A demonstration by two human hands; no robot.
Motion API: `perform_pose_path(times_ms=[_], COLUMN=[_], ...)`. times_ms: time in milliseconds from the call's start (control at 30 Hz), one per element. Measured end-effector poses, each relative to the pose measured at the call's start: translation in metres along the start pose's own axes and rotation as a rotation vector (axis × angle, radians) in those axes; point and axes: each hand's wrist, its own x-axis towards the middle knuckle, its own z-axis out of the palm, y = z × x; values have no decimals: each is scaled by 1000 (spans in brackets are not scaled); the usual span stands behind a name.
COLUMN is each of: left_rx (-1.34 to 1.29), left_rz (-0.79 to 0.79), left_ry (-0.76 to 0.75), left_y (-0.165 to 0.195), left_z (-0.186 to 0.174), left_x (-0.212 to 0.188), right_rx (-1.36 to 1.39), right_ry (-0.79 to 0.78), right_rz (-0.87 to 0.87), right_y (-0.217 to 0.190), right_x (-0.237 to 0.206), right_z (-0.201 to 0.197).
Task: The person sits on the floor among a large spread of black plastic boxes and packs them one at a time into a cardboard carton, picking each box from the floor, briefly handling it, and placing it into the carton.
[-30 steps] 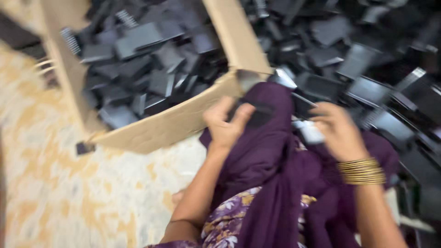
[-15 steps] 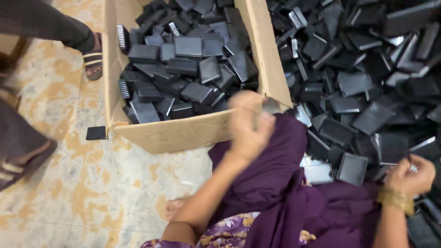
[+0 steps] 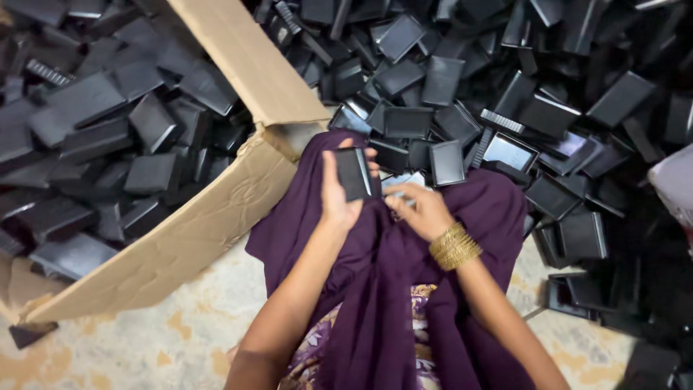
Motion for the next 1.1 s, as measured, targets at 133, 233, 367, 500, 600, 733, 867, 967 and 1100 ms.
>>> perform_pose_path(times_ms=[133, 233, 367, 500, 600, 733, 867, 967, 1100], left_rx=[-120, -132, -99, -104, 26, 245, 217, 429, 531], left_rz=[-47, -68, -81, -50, 41, 153, 18, 132, 118], left_ry=[-31, -54, -23, -27, 28, 60, 27, -139, -176], left_y=[14, 12, 12, 8, 0, -4, -5, -12, -19], left_z=[0, 4, 1, 1, 8, 13, 7, 8, 13], left_x=[17, 23, 24, 29, 32, 29, 22, 18, 9], right_rx=[-539, -602, -725, -459, -375, -279, -341, -335, -159], right_ry=[265, 366, 257, 376, 430, 169, 238, 270, 278], right_rz=[-383, -358, -277, -259, -486, -332, -484, -311, -178], right_y=[12, 22, 22, -8, -47, -83, -86, -81, -80], right_x=[59, 105, 141, 122, 85, 38, 23, 22, 19], right_z=[-40, -54, -57, -49, -26, 10, 18, 11, -2])
